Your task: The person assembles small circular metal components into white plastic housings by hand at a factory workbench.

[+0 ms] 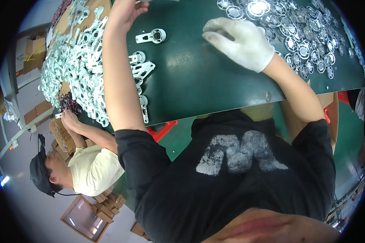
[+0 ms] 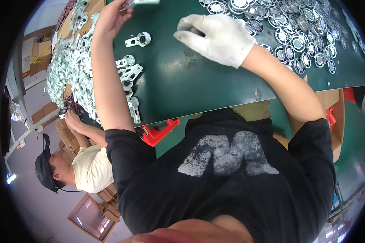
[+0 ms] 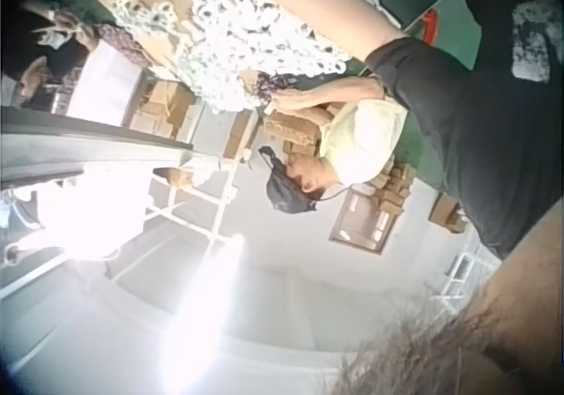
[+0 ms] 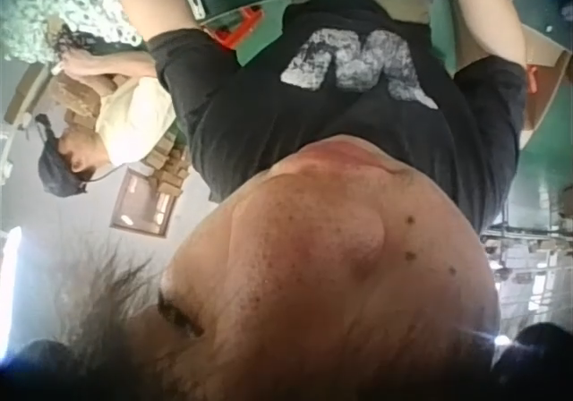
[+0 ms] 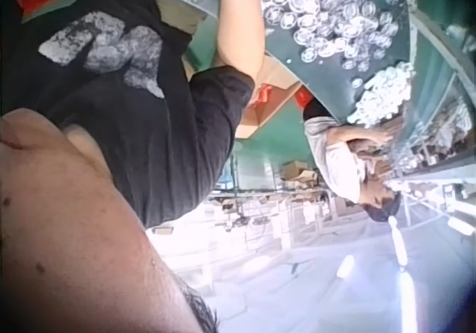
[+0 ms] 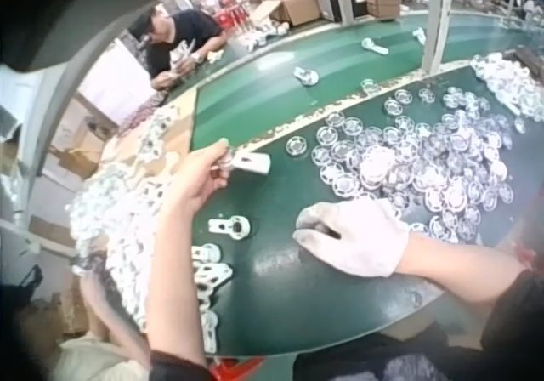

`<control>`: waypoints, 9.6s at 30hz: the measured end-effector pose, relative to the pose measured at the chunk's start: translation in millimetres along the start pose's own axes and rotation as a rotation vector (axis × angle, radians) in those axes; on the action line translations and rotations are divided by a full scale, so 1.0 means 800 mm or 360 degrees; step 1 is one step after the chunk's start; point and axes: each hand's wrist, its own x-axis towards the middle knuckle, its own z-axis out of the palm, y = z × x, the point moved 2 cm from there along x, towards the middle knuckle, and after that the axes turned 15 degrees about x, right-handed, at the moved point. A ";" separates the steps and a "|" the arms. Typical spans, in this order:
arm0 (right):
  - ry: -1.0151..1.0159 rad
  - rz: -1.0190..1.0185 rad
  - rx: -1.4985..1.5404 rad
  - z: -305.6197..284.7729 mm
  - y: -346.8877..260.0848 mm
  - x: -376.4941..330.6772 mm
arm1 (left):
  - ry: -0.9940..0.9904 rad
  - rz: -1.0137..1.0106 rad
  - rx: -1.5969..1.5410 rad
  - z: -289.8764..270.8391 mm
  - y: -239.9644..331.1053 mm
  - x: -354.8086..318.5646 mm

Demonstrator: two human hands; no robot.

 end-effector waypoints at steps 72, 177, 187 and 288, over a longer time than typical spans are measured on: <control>-0.0281 0.0364 -0.0558 -0.015 -0.001 -0.001 | 0.0604 0.1273 0.1850 0.186 -0.079 -0.108; 0.0907 -0.0055 0.1176 -0.076 0.018 0.030 | 0.0883 0.0810 0.2275 0.237 -0.086 -0.017; 0.0275 0.0454 0.1196 -0.059 0.007 0.021 | 0.0385 0.0839 0.2138 0.161 -0.074 -0.089; -0.0346 -0.0051 -0.0221 0.026 0.024 -0.010 | 0.1299 -0.1105 0.3100 -0.007 -0.006 -0.196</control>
